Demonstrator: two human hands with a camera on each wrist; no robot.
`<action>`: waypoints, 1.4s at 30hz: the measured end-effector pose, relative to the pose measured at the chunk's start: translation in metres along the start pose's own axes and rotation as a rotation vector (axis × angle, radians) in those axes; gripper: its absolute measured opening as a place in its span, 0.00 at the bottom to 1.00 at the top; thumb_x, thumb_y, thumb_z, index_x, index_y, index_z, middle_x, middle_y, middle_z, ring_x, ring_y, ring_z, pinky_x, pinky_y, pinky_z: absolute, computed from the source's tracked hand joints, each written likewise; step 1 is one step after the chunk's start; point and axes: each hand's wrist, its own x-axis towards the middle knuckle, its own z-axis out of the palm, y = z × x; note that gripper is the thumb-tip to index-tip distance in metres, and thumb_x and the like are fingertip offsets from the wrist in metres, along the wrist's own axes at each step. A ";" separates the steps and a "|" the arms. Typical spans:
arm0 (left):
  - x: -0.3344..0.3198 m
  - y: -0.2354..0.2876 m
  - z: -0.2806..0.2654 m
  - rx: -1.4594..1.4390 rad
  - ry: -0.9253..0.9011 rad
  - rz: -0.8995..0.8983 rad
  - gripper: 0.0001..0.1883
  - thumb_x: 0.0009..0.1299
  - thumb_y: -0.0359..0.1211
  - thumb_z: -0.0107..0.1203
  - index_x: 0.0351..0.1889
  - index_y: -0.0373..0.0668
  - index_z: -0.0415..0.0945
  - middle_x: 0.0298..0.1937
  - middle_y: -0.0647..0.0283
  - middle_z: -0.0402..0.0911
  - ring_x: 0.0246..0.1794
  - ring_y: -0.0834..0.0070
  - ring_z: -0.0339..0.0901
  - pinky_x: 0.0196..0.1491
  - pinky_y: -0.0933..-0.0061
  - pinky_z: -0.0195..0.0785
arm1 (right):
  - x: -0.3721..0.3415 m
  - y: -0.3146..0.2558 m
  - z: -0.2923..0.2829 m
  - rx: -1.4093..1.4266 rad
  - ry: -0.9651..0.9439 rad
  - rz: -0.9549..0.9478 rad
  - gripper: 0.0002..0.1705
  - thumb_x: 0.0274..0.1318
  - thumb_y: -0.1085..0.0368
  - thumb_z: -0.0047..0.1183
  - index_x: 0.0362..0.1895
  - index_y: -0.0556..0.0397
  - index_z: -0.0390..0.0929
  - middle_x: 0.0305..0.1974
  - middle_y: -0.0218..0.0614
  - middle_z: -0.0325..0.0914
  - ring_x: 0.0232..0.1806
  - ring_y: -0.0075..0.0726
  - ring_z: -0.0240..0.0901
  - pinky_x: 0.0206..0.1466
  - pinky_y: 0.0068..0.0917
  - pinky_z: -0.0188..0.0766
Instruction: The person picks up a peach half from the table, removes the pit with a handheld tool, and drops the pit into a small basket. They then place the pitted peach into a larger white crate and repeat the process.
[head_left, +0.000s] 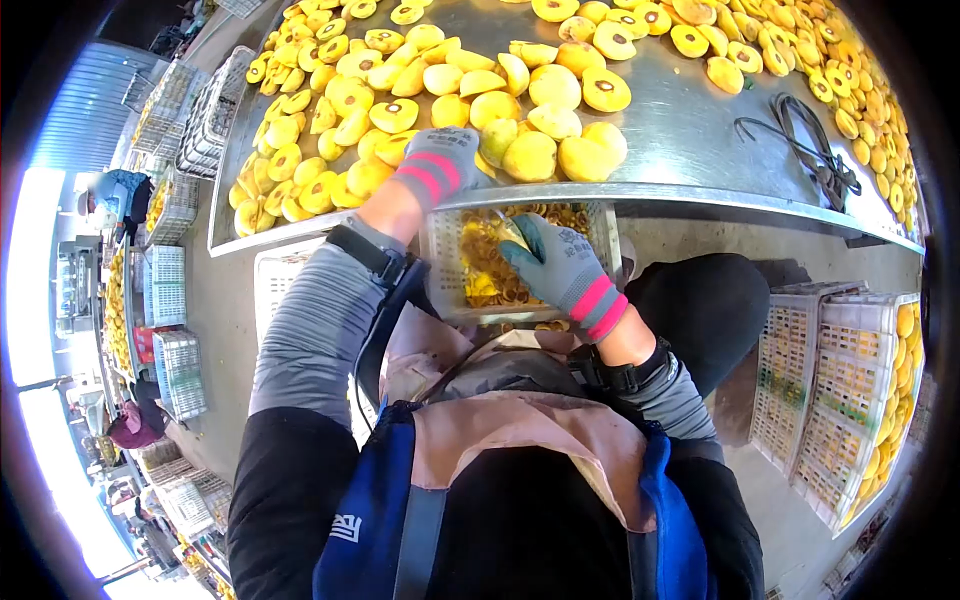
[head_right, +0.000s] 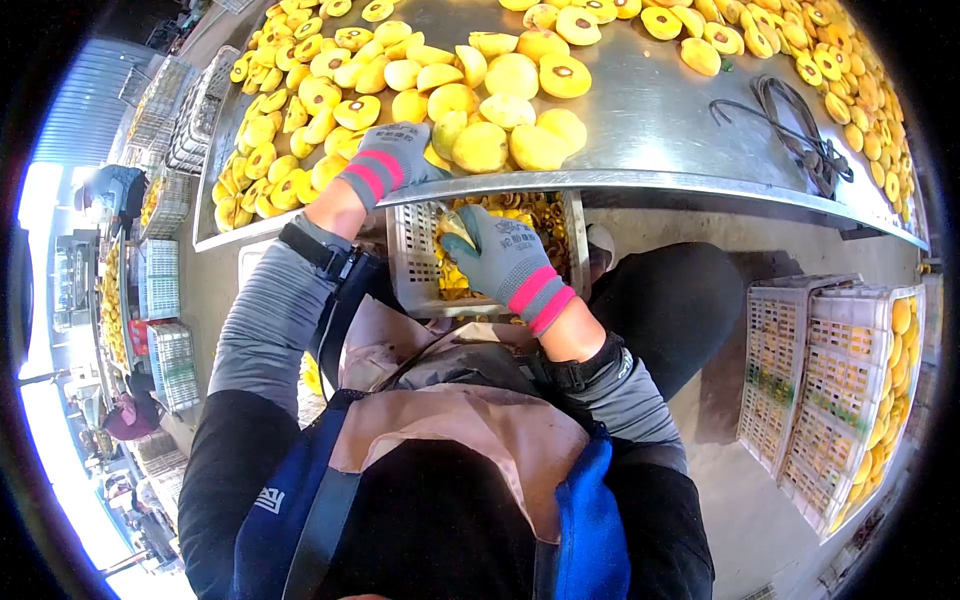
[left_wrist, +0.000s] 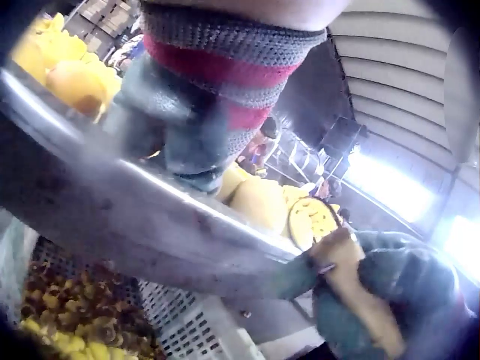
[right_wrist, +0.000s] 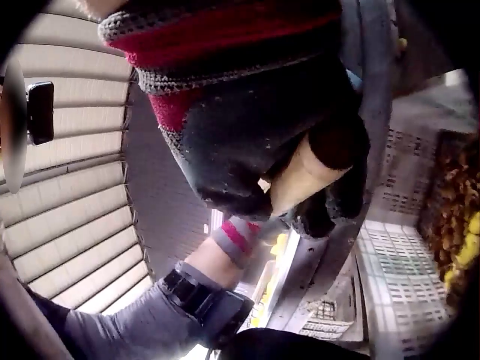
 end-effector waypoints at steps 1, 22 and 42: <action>-0.003 -0.008 0.008 -0.074 0.140 0.029 0.32 0.58 0.52 0.63 0.55 0.41 0.77 0.51 0.51 0.82 0.50 0.57 0.81 0.51 0.58 0.72 | 0.001 -0.002 -0.001 0.019 0.009 -0.015 0.21 0.60 0.50 0.54 0.49 0.52 0.74 0.38 0.54 0.80 0.43 0.63 0.76 0.44 0.51 0.71; -0.114 0.019 0.039 -1.852 0.698 0.363 0.32 0.56 0.18 0.61 0.62 0.38 0.68 0.61 0.54 0.75 0.60 0.61 0.72 0.62 0.63 0.67 | 0.012 -0.047 -0.013 0.144 0.237 -0.212 0.22 0.57 0.56 0.59 0.52 0.55 0.75 0.36 0.51 0.80 0.37 0.59 0.78 0.38 0.45 0.74; -0.071 -0.128 -0.007 -0.362 0.621 -0.303 0.23 0.70 0.50 0.54 0.54 0.45 0.79 0.50 0.54 0.83 0.54 0.60 0.79 0.56 0.64 0.70 | 0.008 -0.037 -0.014 0.066 0.014 -0.092 0.24 0.59 0.55 0.56 0.56 0.53 0.73 0.45 0.53 0.79 0.47 0.61 0.76 0.48 0.47 0.74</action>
